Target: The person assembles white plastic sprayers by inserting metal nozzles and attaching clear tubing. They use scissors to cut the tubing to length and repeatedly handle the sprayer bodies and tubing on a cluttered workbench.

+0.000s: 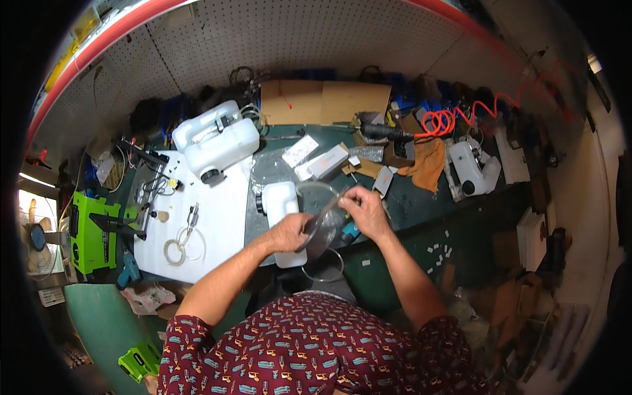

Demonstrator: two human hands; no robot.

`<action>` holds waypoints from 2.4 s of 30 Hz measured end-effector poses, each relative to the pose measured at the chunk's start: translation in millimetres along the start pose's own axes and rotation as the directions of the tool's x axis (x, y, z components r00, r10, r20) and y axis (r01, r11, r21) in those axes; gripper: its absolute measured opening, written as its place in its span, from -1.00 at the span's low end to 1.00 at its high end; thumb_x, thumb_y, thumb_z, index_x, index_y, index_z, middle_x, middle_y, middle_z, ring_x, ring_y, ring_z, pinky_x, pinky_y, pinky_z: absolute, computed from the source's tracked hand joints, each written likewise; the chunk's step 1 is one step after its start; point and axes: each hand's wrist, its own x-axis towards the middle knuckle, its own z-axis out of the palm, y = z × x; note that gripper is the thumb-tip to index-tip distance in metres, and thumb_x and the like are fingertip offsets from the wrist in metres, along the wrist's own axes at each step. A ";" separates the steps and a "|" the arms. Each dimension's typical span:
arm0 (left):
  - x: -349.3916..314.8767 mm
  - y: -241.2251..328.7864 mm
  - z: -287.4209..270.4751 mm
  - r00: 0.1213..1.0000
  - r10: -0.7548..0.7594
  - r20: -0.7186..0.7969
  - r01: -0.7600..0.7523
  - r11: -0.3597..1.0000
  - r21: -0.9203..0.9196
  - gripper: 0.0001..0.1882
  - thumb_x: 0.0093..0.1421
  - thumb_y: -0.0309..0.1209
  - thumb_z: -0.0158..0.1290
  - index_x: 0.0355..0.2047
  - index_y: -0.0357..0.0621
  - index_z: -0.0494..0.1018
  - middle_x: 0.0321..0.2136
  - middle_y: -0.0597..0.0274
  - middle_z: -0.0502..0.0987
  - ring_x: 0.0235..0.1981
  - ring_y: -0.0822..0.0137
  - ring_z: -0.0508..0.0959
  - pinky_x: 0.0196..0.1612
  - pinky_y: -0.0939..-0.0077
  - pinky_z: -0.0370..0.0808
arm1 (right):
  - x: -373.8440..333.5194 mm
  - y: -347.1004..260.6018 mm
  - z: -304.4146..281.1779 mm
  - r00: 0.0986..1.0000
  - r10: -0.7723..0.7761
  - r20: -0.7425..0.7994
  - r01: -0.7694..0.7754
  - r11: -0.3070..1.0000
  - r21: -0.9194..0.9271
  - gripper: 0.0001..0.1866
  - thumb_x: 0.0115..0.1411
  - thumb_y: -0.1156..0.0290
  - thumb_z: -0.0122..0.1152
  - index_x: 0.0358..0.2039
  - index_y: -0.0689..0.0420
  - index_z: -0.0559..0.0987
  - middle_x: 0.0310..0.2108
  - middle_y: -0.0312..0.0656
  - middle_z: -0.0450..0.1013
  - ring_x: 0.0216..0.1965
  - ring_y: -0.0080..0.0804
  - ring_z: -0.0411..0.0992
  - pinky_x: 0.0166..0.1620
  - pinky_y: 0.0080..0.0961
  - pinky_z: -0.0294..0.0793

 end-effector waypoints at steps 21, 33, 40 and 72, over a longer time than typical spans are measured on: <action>-174.0 -210.1 -4.5 0.252 -0.239 -0.938 0.764 0.644 0.041 -0.40 0.10 -0.27 0.35 0.04 -0.40 0.44 -0.16 -0.30 0.61 -0.05 -0.26 0.60 0.05 0.00 0.53 | 3.2 156.0 149.0 0.748 0.526 0.404 -0.657 0.676 0.335 -0.38 0.31 -0.07 0.34 0.20 0.11 0.53 0.10 -0.29 0.51 0.08 -0.45 0.45 -0.02 -0.32 0.46; -67.1 -108.5 62.0 0.548 -0.514 -0.660 -0.094 0.746 -0.659 0.00 0.23 -0.06 0.35 0.45 -0.18 0.01 0.29 0.00 0.33 0.28 0.10 0.40 0.26 0.10 0.45 | 12.4 52.9 154.5 0.941 -0.198 0.275 0.196 0.980 0.034 -0.55 0.24 0.29 0.36 0.10 0.18 0.55 -0.02 -0.11 0.53 0.05 -0.22 0.48 0.12 -0.26 0.38; -51.9 -125.3 73.2 0.642 -0.675 -0.363 -0.217 0.294 -0.931 -0.33 0.40 0.01 0.07 0.36 -0.05 0.20 0.19 0.18 0.44 0.09 0.16 0.55 0.03 0.13 0.58 | 29.4 23.8 181.2 0.682 -0.526 0.508 0.701 0.667 -0.250 -0.64 0.10 0.50 0.27 -0.05 0.01 0.69 -0.21 -0.16 0.50 -0.08 -0.16 0.46 0.03 -0.20 0.24; -117.4 -152.4 47.6 0.295 -0.491 -0.819 0.078 0.867 -0.492 -0.76 0.34 -0.36 0.23 -0.41 -0.20 0.46 -0.55 0.51 0.37 -0.50 0.60 0.26 -0.42 0.61 0.28 | 20.1 91.7 127.4 0.910 -0.167 0.379 0.259 0.943 -0.207 -0.09 -0.02 0.50 0.35 0.41 0.20 0.28 0.48 0.16 0.08 0.50 0.17 0.03 0.52 -0.11 0.06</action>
